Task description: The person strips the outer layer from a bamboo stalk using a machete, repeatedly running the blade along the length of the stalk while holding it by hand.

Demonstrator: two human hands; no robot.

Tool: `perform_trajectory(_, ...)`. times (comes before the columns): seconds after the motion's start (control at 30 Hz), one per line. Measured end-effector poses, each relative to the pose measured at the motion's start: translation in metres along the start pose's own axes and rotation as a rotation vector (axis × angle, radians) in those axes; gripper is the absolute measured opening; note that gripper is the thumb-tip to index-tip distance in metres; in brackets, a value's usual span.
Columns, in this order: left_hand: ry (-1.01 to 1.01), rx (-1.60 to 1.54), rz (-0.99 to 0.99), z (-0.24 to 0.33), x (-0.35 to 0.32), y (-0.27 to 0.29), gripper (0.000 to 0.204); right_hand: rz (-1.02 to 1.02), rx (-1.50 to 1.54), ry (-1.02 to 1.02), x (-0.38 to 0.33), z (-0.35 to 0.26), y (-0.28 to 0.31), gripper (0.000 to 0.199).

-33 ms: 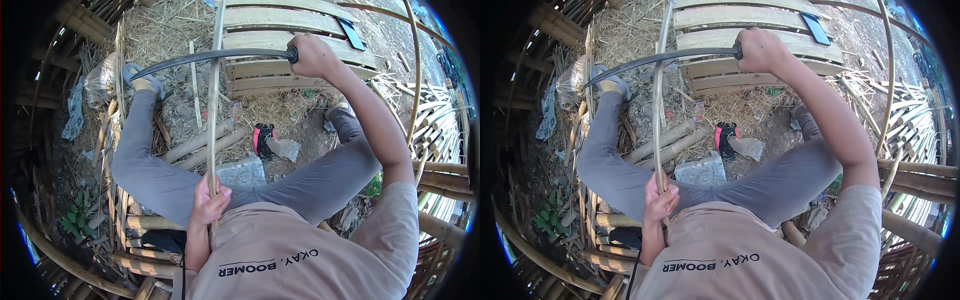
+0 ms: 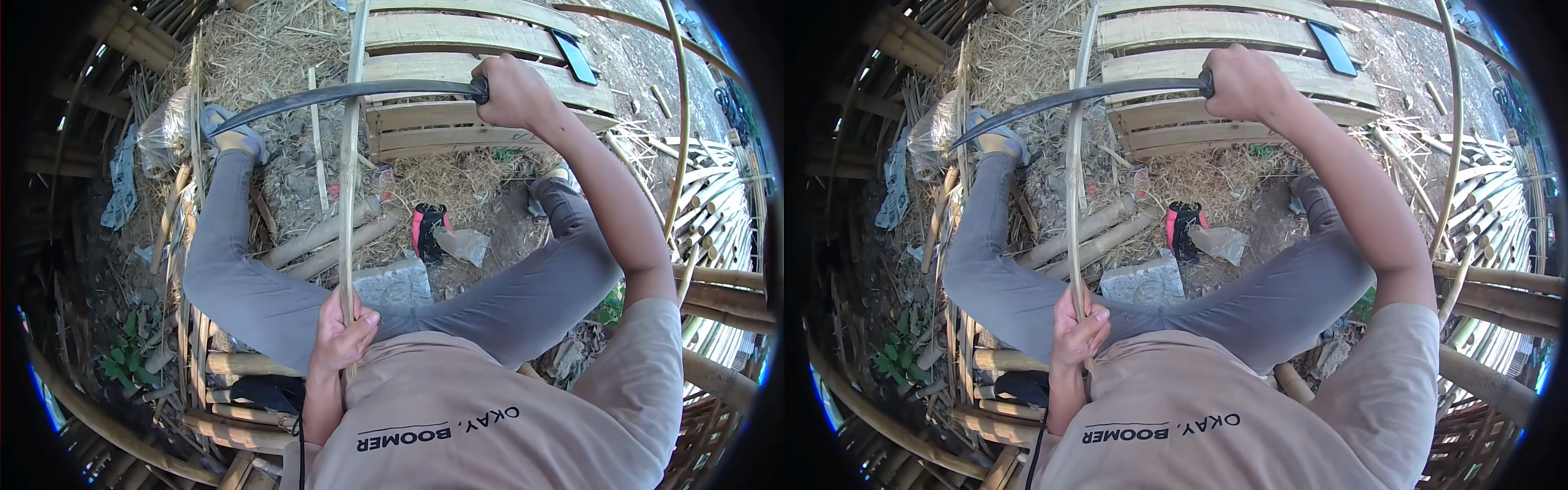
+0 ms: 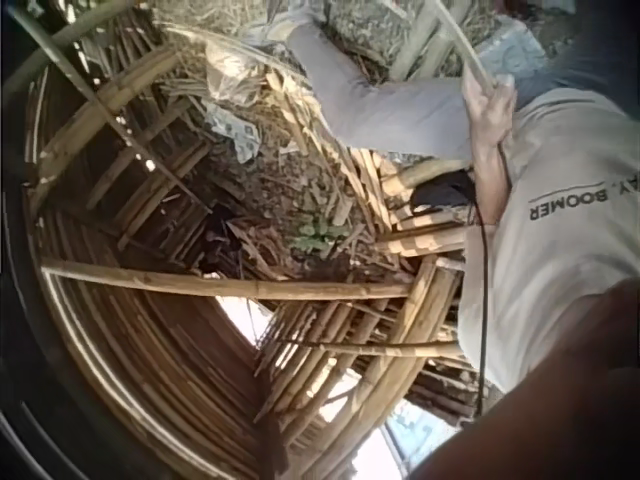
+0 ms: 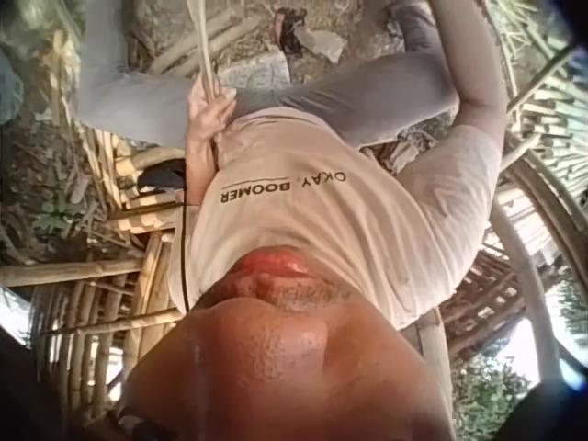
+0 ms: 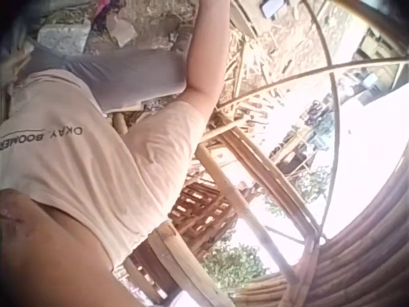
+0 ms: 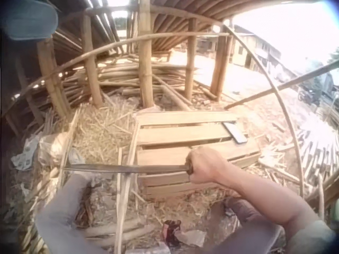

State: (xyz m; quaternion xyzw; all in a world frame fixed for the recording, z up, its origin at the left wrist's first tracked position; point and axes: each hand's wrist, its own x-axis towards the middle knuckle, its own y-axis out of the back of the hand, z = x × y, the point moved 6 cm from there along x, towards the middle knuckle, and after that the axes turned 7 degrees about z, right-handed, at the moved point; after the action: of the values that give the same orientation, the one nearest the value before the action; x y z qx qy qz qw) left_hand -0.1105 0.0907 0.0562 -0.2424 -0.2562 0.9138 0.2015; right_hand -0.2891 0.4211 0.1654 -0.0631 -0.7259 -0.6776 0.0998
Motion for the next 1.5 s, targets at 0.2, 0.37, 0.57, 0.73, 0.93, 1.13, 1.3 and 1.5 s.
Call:
perform_trajectory(0.2,0.063,0.013,0.07,0.001,0.017,-0.033,0.026,0.039,-0.014,0.029,0.029,0.05,0.006,0.034)
perform_trajectory(0.37,0.105,0.184,0.094,0.01,0.03,-0.035,0.026,0.146,0.03,-0.02,0.033,0.092,0.008,0.031)
perform_trajectory(0.57,0.162,0.136,0.122,0.012,0.053,-0.039,0.028,-0.094,0.066,-0.004,0.019,0.057,-0.015,0.024)
perform_trajectory(0.73,0.179,0.155,0.093,-0.008,0.039,-0.033,0.029,-0.014,0.061,-0.109,0.025,0.103,-0.029,0.019)
perform_trajectory(0.93,0.134,0.074,0.099,-0.014,0.027,-0.023,0.027,-0.126,0.099,-0.015,-0.015,0.056,-0.023,0.022)
perform_trajectory(1.13,0.18,0.121,0.105,-0.033,-0.011,0.001,0.027,-0.241,0.045,0.033,-0.042,0.036,-0.022,0.04)
perform_trajectory(1.3,0.162,0.21,0.017,-0.053,-0.039,0.004,0.026,-0.08,-0.026,0.046,-0.053,0.055,-0.024,0.032)
perform_trajectory(1.5,0.095,0.307,0.034,-0.076,-0.053,0.004,0.026,-0.178,-0.068,-0.09,-0.082,0.047,-0.01,0.023)
